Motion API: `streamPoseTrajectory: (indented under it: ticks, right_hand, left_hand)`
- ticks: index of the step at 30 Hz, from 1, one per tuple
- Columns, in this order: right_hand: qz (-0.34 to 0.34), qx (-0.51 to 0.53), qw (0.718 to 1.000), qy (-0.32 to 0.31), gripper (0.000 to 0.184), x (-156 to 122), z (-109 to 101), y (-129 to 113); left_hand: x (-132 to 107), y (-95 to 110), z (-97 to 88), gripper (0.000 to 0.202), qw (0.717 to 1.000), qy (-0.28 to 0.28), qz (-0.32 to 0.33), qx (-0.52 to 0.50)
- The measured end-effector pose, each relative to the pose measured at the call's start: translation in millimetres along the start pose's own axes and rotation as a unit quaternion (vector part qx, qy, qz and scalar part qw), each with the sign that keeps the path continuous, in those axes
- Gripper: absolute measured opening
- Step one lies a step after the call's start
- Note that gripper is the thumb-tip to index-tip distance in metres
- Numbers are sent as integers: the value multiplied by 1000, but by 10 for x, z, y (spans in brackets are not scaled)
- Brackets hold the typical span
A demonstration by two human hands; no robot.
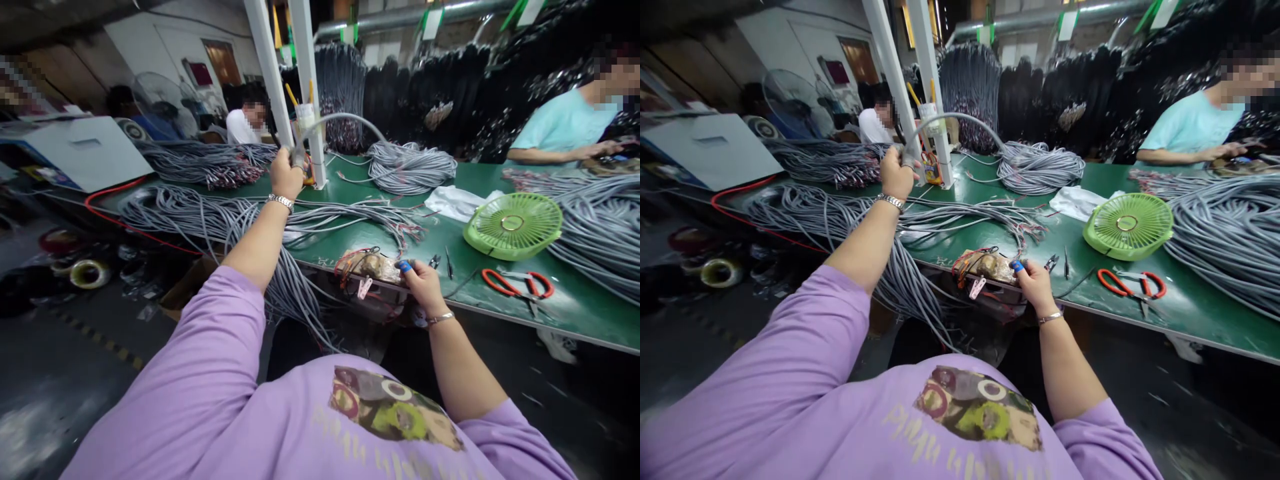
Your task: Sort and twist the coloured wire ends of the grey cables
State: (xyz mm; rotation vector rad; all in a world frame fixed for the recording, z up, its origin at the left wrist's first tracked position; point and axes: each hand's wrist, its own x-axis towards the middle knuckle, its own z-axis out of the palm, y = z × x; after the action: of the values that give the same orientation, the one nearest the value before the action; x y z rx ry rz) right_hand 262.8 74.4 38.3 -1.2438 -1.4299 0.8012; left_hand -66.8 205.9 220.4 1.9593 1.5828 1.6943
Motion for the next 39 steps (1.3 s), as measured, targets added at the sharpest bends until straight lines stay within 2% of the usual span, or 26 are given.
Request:
streamPoseTrajectory:
  ticks: [2, 5, 8, 10, 11, 12, 15, 16, 17, 19, 20, 22, 23, 25, 28, 30, 31, 33, 35, 37, 39]
  right_hand:
    - [-1, -2, 1000, -4, 38, 4, -6, 7]
    - [2, -15, 1000, 0, 40, 11, -18, 25]
    - [-10, -27, 999, 14, 38, 2, -28, 13]
    - [-11, -20, 1000, 13, 35, -15, -28, -16]
    - [-7, -14, 1000, 11, 34, -25, -25, -33]
    - [-3, -10, 1000, 9, 34, -33, -22, -48]
    - [-3, -14, 1000, 10, 32, -48, -11, -67]
    - [-5, -21, 1000, 15, 33, -49, -8, -63]
    - [-6, -27, 1000, 13, 32, -48, -7, -55]
    - [-14, -29, 999, 13, 31, -44, -10, -28]
    - [-21, -30, 999, 10, 31, -44, -13, -13]
    - [-38, -23, 999, 14, 31, -63, -14, 8]
    - [-45, -19, 999, 22, 32, -87, -8, 9]
    - [-59, -11, 997, 51, 34, -180, 25, -18]
    - [-79, -16, 995, 63, 35, -437, 146, -124]
    - [-68, -3, 998, 5, 35, -653, 266, -221]
    - [-47, 19, 998, -46, 35, -759, 332, -272]
    - [12, 85, 985, -149, 42, -938, 461, -372]
    - [61, 149, 962, -219, 54, -1052, 566, -462]
    - [79, 189, 952, -227, 60, -1099, 632, -536]
    - [75, 187, 962, -184, 54, -1101, 657, -584]
  left_hand:
    - [-130, 239, -59, 16, 996, -65, 2, -61]
    - [-595, 693, -46, 15, 961, -251, 50, -109]
    - [-1266, 1136, 16, 12, 894, -409, 102, -150]
    - [-1708, 1346, 53, 15, 812, -537, 156, -165]
    - [-1899, 1411, 64, 17, 774, -580, 187, -173]
    - [-2061, 1446, 67, 15, 757, -594, 210, -174]
    - [-2370, 1371, 11, 6, 743, -616, 216, -149]
    - [-2433, 1291, -32, 1, 738, -628, 193, -153]
    - [-2492, 1189, -85, 6, 731, -641, 158, -169]
    - [-2633, 940, -208, 22, 732, -640, 40, -230]
    - [-2726, 805, -272, 31, 745, -612, -40, -262]
    - [-2951, 548, -389, 43, 773, -508, -215, -313]
    - [-3072, 435, -438, 45, 779, -458, -275, -327]
    - [-3289, 253, -509, 47, 787, -381, -346, -341]
    - [-3471, 87, -552, 50, 795, -301, -387, -358]
    - [-3499, 34, -548, 52, 794, -267, -398, -374]
    - [-3498, 19, -540, 53, 792, -258, -402, -380]
    - [-3493, 5, -512, 54, 788, -258, -402, -387]
    - [-3503, 2, -481, 54, 786, -277, -397, -385]
    - [-3526, 2, -458, 53, 785, -298, -390, -378]
    - [-3545, 8, -450, 52, 785, -319, -382, -369]
